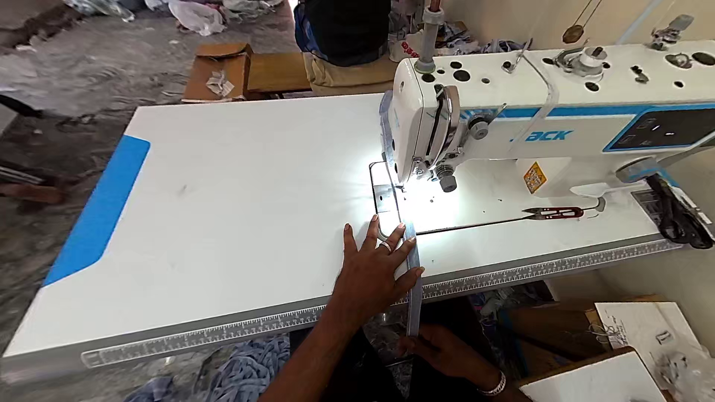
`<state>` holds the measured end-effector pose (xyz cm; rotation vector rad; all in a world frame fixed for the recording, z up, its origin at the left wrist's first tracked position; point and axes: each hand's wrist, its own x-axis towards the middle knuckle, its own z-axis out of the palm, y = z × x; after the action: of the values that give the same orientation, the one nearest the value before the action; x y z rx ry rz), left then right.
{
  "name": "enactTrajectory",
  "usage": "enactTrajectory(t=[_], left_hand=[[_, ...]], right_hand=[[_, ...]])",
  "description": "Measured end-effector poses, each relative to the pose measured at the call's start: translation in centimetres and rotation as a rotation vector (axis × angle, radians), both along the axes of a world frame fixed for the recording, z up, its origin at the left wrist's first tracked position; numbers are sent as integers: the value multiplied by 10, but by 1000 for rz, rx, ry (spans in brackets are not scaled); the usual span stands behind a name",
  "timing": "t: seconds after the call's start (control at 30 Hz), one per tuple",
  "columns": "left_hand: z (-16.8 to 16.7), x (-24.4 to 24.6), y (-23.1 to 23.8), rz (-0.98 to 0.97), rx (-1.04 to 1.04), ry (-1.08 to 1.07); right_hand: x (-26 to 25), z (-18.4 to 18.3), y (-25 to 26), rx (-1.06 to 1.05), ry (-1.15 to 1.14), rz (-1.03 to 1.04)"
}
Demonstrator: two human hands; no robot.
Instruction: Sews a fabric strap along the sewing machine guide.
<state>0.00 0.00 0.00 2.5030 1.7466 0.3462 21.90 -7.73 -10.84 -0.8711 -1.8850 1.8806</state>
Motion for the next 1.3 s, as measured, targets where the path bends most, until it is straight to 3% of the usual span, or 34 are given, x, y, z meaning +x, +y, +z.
enactTrajectory(t=[1.3], left_hand=[[0,2,-4,4,-12,-6]], right_hand=[[2,-3,-2,28,-24,13]])
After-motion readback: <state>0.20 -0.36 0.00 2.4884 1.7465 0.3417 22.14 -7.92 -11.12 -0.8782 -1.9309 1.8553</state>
